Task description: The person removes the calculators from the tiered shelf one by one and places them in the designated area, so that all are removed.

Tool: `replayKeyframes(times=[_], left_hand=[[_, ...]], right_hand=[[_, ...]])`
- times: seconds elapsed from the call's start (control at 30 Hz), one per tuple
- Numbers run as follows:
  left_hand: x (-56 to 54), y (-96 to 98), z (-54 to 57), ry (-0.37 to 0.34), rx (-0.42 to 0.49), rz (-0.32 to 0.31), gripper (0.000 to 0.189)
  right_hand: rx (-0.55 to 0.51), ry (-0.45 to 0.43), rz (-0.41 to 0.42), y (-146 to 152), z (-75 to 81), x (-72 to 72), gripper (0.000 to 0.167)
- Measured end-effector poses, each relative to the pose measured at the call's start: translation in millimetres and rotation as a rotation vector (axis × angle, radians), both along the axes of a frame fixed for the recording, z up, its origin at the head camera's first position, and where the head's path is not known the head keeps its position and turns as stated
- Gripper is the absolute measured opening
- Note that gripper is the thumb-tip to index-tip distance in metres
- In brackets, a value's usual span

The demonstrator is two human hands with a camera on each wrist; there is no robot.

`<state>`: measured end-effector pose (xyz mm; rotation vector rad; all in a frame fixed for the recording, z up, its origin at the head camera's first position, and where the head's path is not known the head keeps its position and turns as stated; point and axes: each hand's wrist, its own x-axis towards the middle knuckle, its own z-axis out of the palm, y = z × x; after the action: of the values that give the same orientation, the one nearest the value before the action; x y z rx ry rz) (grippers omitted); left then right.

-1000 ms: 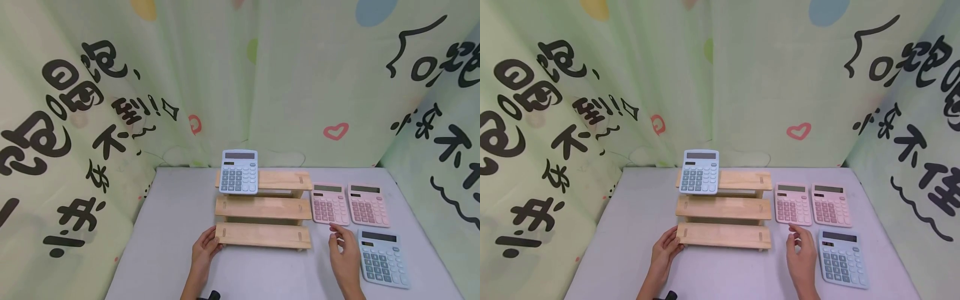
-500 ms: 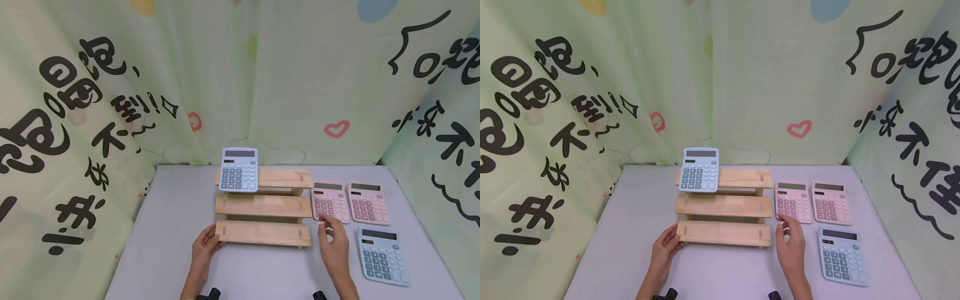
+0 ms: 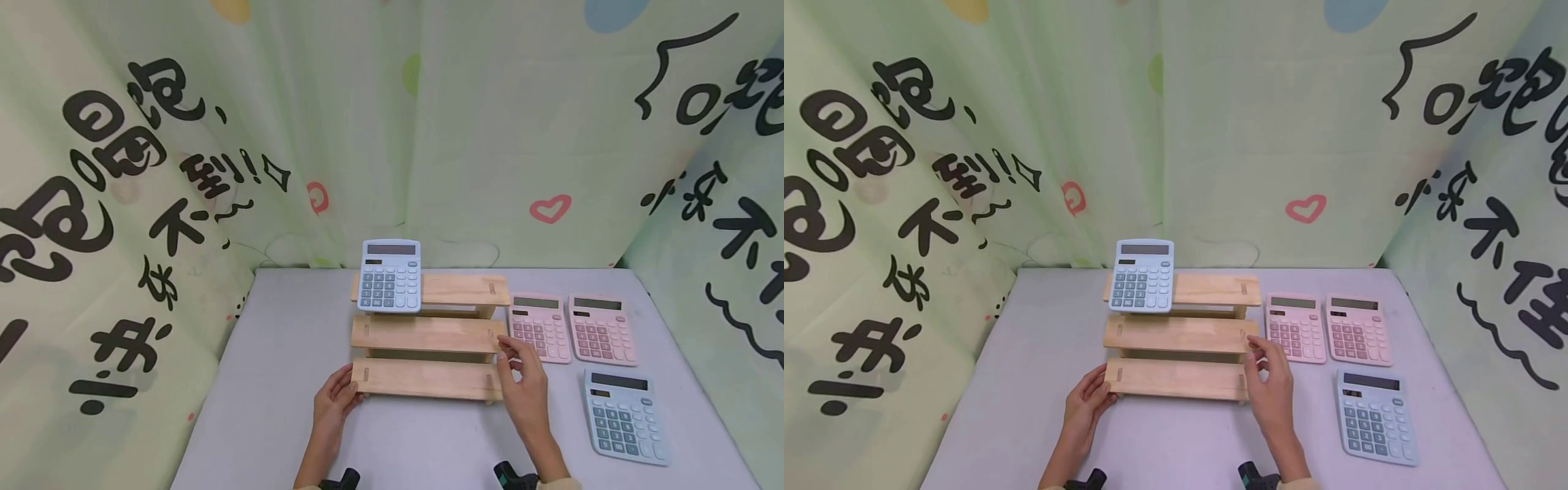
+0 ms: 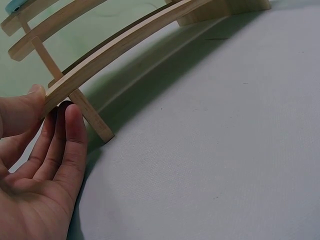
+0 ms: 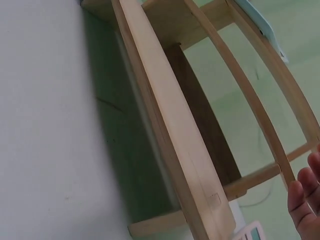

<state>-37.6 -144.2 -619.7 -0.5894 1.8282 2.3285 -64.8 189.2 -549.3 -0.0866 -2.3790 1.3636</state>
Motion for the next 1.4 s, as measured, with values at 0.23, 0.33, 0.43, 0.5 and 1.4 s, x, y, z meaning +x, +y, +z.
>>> replayKeyframes(times=[0.23,0.33,0.43,0.5,1.4], left_hand=[[0.4,-0.4,0.1,0.007,0.011,-0.003,0.055],[0.2,-0.6,0.2,0.007,0.017,-0.001,0.056],[0.0,-1.0,0.0,0.008,0.017,-0.001,0.056],[-0.1,-1.3,-0.4,0.008,0.017,-0.003,0.056],[-0.8,-1.4,-2.3,0.010,0.025,0.009,0.056]], right_hand=[[-0.048,-0.044,0.038,-11.9,8.1,-5.1,0.030],[-0.068,-0.068,0.053,-17.0,12.9,-8.1,0.029],[-0.095,-0.093,0.080,-21.8,17.6,-11.6,0.028],[-0.104,-0.113,0.100,-24.7,20.6,-13.6,0.029],[-0.748,-0.439,0.468,-57.9,49.3,-40.4,0.053]])
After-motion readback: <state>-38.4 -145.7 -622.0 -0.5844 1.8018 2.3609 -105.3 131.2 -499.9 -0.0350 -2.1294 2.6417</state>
